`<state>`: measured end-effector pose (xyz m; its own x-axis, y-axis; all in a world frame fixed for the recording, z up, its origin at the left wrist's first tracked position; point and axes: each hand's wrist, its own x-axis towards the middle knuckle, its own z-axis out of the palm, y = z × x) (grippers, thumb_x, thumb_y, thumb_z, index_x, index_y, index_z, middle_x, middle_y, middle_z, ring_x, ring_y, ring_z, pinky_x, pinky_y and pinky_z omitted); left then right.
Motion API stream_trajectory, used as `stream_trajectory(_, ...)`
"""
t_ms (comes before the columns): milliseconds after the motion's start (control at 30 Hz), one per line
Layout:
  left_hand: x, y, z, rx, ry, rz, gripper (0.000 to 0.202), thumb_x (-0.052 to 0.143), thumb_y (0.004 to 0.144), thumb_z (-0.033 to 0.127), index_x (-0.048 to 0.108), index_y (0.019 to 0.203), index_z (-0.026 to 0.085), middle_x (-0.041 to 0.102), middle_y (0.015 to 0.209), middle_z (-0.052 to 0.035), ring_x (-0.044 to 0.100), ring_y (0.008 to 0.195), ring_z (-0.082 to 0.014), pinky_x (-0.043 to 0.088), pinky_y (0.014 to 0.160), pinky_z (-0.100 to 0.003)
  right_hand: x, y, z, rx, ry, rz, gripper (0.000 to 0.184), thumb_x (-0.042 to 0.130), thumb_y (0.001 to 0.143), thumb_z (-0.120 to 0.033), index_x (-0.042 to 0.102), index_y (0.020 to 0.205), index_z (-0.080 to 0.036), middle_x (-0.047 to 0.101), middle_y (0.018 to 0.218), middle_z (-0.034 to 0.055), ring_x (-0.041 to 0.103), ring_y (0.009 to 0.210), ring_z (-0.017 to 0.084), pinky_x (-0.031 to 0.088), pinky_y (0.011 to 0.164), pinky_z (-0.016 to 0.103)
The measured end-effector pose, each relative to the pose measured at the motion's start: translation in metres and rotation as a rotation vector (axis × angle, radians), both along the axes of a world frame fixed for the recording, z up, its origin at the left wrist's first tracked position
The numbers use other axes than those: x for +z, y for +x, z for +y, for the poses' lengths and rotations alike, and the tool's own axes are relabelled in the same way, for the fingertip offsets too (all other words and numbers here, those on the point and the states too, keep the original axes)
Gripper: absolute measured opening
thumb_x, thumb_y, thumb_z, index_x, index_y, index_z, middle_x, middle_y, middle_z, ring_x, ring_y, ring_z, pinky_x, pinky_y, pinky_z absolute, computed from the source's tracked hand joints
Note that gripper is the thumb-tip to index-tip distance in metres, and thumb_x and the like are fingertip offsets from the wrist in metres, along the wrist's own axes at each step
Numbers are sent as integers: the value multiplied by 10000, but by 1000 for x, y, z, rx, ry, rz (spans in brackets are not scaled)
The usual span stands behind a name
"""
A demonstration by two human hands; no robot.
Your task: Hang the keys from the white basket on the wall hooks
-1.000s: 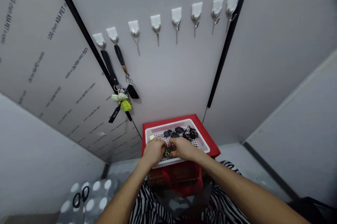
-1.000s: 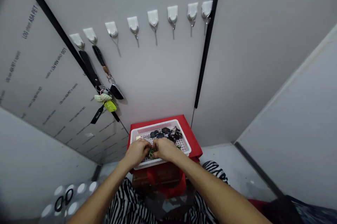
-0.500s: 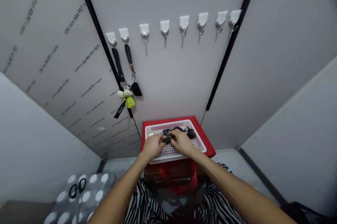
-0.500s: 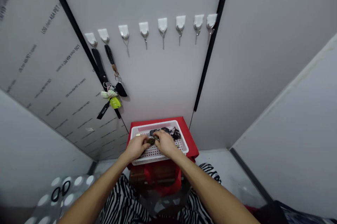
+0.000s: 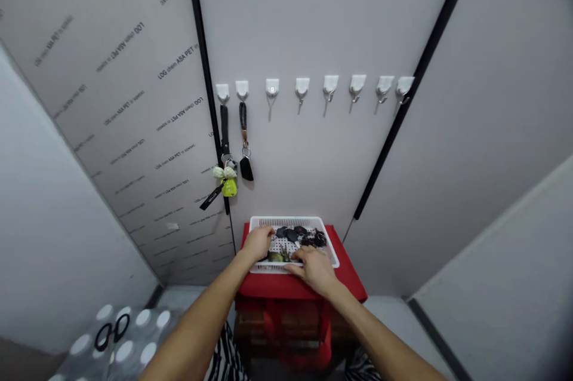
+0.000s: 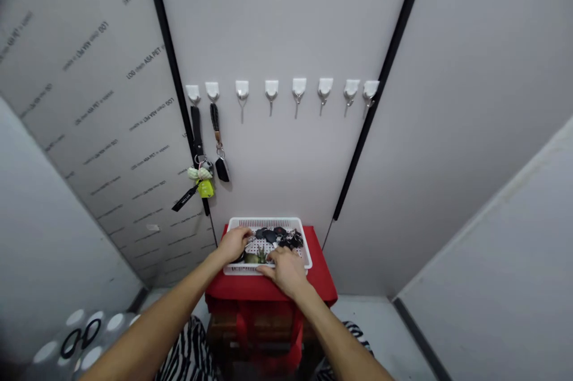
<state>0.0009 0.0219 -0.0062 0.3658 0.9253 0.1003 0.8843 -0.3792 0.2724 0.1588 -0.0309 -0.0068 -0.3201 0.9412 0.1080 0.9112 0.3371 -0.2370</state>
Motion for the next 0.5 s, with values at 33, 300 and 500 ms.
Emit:
stream_trajectory(33,2,0,4,-13,-17,23,293,332,656,92,510,878,161,538,923,-62,470,852,-143,337,729,-227,0,0,4,0,-4,6,410,320,675,-500,561,793,-190,558,807,66,473,790,179,318,667,262)
stream_trajectory(300,3,1,2,-63,-75,101,262,409,593,106,566,792,171,538,884,-88,469,842,-200,348,722,-293,8,-6,20,97,-131,178,304,365,692,-383,573,781,-179,577,790,38,502,733,125,333,638,199)
stream_trajectory(500,4,0,-3,-27,-84,115,246,362,627,120,572,748,166,532,840,-87,470,816,-199,358,701,-310,4,-22,42,-64,-292,65,262,561,490,-230,587,749,-206,593,694,31,518,683,165,335,571,221)
